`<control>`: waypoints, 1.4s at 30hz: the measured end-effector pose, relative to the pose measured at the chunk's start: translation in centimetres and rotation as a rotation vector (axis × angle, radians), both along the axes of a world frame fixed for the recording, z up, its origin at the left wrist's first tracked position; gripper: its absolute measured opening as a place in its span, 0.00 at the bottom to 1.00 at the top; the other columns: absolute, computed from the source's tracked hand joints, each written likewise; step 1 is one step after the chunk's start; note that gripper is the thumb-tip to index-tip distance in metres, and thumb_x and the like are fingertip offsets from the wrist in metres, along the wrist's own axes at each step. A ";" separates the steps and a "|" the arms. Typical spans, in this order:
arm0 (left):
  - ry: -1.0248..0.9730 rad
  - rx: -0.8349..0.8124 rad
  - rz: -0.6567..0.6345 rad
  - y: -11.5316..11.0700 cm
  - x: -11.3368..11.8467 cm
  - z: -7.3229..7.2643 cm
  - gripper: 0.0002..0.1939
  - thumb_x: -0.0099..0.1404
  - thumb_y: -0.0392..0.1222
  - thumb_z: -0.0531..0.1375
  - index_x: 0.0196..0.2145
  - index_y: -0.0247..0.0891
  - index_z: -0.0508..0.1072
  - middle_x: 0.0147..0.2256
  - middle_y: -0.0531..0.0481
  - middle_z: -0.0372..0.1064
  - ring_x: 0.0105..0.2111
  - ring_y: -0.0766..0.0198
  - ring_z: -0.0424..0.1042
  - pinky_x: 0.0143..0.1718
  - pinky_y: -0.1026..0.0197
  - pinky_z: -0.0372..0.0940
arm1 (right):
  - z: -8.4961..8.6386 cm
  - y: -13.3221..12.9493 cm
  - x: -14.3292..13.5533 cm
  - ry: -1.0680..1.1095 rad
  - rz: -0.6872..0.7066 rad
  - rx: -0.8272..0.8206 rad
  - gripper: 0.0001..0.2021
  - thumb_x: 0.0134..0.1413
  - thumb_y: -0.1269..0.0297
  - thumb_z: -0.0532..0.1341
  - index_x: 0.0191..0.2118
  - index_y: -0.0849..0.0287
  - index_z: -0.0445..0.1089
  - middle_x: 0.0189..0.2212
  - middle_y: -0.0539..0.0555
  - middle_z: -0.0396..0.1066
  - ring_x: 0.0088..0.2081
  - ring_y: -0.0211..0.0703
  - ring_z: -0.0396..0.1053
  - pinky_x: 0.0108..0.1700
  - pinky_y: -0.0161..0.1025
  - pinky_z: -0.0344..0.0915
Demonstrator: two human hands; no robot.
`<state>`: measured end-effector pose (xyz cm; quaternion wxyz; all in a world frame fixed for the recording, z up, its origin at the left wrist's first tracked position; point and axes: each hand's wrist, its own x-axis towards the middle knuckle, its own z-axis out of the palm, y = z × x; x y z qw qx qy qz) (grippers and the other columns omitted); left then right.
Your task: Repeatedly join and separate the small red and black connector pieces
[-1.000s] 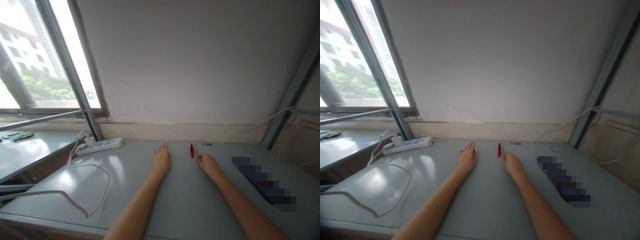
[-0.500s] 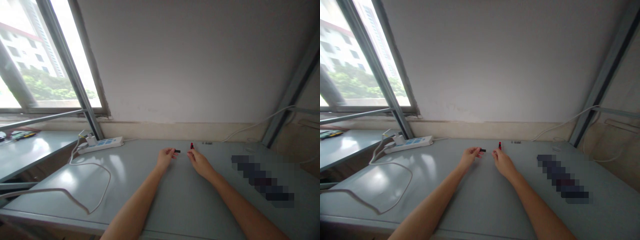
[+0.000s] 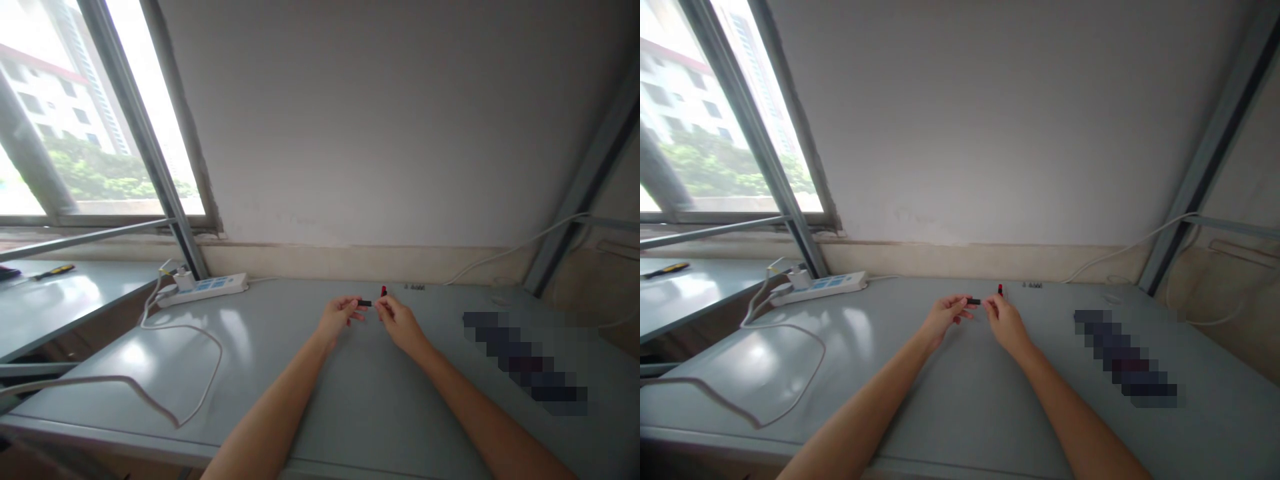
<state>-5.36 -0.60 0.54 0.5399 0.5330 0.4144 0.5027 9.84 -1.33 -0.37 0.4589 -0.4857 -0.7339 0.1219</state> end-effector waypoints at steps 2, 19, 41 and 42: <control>-0.016 -0.011 0.005 -0.1 0.0 0.1 0.12 0.55 0.41 0.57 0.36 0.32 0.70 0.32 0.44 0.73 0.22 0.70 0.69 0.20 0.69 0.51 | 0.1 -0.2 -0.1 0.014 0.012 0.001 0.12 0.53 0.58 0.47 0.27 0.58 0.60 0.22 0.51 0.65 0.24 0.37 0.63 0.27 0.32 0.58; -0.039 -0.083 0.051 0.0 -0.1 0.2 0.10 0.56 0.39 0.55 0.35 0.31 0.69 0.30 0.44 0.73 0.20 0.71 0.68 0.20 0.69 0.50 | 0.4 -0.6 0.0 -0.131 -0.036 0.027 0.09 0.52 0.66 0.47 0.37 0.59 0.60 0.33 0.55 0.69 0.34 0.40 0.67 0.37 0.36 0.61; -0.044 -0.004 -0.079 -0.2 0.0 0.3 0.16 0.42 0.47 0.65 0.25 0.33 0.69 0.24 0.50 0.69 0.22 0.71 0.66 0.22 0.69 0.53 | 0.3 -0.7 -0.1 -0.227 -0.016 0.100 0.06 0.52 0.65 0.51 0.31 0.59 0.63 0.29 0.52 0.67 0.32 0.39 0.64 0.35 0.35 0.60; -0.048 -0.009 -0.066 -0.2 0.0 0.3 0.16 0.41 0.47 0.65 0.24 0.33 0.69 0.22 0.52 0.68 0.21 0.71 0.65 0.21 0.69 0.53 | 0.4 -0.7 -0.1 -0.230 -0.011 0.114 0.05 0.52 0.65 0.51 0.31 0.59 0.63 0.30 0.53 0.66 0.33 0.39 0.64 0.36 0.36 0.60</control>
